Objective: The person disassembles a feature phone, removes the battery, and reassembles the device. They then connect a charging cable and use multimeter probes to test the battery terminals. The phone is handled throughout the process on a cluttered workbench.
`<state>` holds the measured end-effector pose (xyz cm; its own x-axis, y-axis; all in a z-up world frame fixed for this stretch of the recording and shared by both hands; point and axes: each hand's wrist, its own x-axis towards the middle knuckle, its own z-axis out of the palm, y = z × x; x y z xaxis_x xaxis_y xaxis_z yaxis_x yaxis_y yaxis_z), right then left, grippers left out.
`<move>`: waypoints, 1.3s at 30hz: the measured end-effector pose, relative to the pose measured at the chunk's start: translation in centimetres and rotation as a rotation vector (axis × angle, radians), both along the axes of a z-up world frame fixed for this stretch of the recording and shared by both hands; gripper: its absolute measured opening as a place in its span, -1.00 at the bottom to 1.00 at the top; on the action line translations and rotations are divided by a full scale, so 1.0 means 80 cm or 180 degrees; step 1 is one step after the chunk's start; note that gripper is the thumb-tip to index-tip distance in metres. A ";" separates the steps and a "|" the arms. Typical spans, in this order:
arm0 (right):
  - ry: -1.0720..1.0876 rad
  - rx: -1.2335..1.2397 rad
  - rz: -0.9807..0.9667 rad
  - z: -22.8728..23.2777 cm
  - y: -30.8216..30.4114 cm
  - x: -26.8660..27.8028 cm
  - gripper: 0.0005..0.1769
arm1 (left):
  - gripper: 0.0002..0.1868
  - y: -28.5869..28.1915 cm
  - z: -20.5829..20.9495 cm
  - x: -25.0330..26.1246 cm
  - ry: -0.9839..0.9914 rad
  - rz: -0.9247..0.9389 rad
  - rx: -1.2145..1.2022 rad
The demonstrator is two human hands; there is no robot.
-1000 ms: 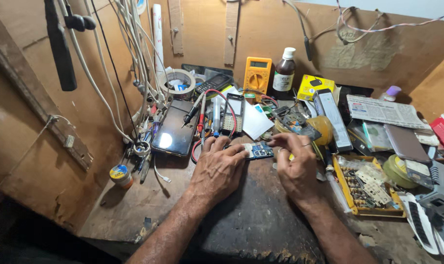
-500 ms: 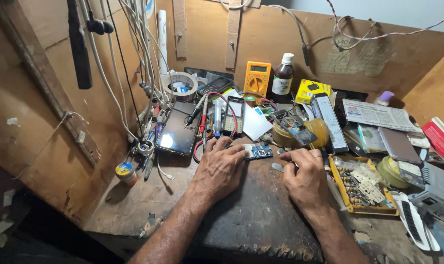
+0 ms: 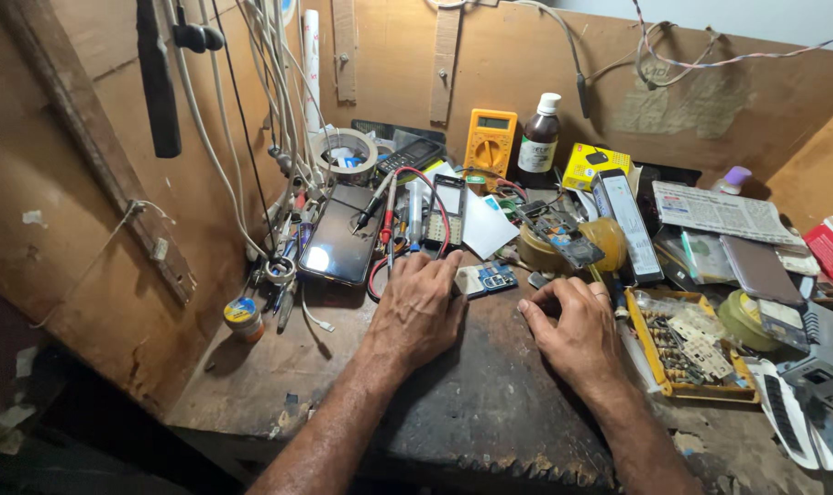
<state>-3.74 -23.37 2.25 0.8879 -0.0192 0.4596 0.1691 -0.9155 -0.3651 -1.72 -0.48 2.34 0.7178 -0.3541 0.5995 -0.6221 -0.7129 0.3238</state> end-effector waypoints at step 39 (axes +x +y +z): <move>-0.1006 0.1177 0.0548 0.014 0.010 -0.006 -0.77 | -0.15 -0.008 0.021 -0.004 -0.0048 -0.1168 0.0593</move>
